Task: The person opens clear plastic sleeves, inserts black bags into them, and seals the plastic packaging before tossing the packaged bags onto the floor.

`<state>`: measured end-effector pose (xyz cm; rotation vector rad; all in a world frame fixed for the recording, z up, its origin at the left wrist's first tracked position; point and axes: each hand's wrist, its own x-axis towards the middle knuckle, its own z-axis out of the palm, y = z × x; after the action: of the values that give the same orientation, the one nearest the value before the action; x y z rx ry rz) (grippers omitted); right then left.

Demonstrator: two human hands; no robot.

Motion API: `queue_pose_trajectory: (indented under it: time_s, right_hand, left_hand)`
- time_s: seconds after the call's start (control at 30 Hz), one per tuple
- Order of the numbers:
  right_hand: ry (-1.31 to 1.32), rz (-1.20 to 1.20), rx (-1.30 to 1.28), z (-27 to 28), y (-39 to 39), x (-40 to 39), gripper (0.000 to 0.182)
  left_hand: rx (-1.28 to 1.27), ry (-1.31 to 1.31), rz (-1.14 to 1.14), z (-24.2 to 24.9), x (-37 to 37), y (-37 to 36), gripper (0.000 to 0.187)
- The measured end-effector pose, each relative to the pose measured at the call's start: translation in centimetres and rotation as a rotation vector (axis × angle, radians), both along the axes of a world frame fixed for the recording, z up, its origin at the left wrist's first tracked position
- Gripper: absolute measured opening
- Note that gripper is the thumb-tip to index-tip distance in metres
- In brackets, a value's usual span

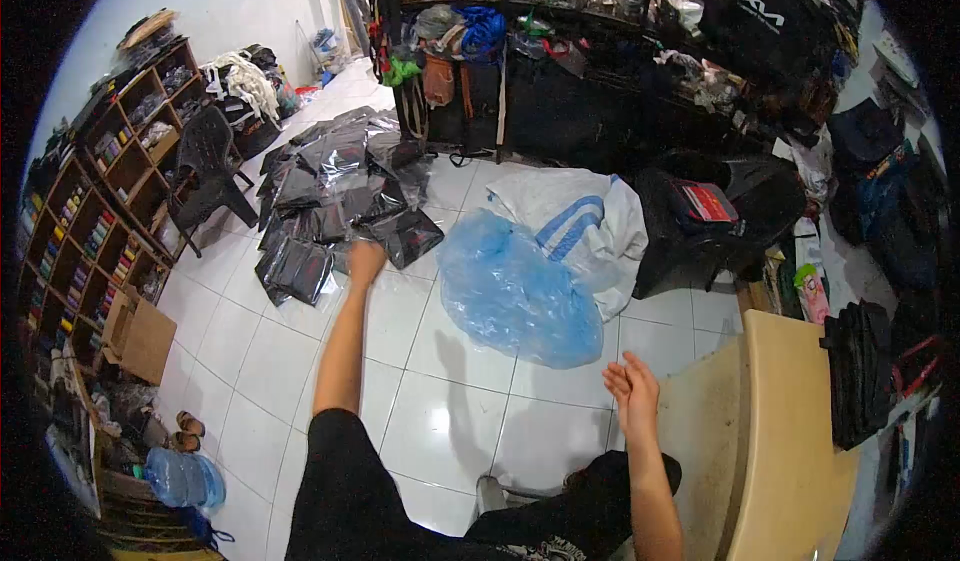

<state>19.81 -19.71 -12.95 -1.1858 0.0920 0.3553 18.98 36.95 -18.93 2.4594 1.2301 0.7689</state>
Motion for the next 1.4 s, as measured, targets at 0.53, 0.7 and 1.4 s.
queue_pose_trajectory:
  time_s: [0.53, 0.7, 1.4]
  right_hand:
    - [-0.102, -1.106, -0.987, 14.3, -28.7, -34.4, 0.029]
    - [0.108, -1.058, -1.696, 16.0, -32.9, -45.9, 0.044]
    - [-0.061, -1.036, -1.055, 13.9, -33.5, -47.6, 0.03]
  left_hand:
    - [-0.877, -0.134, -2.365, 13.3, -15.7, -68.6, 0.014]
    - [-0.716, -0.106, -2.553, 18.2, -18.5, -78.0, 0.025]
    - [-0.668, 0.133, -2.512, 17.0, -20.9, -83.6, 0.037]
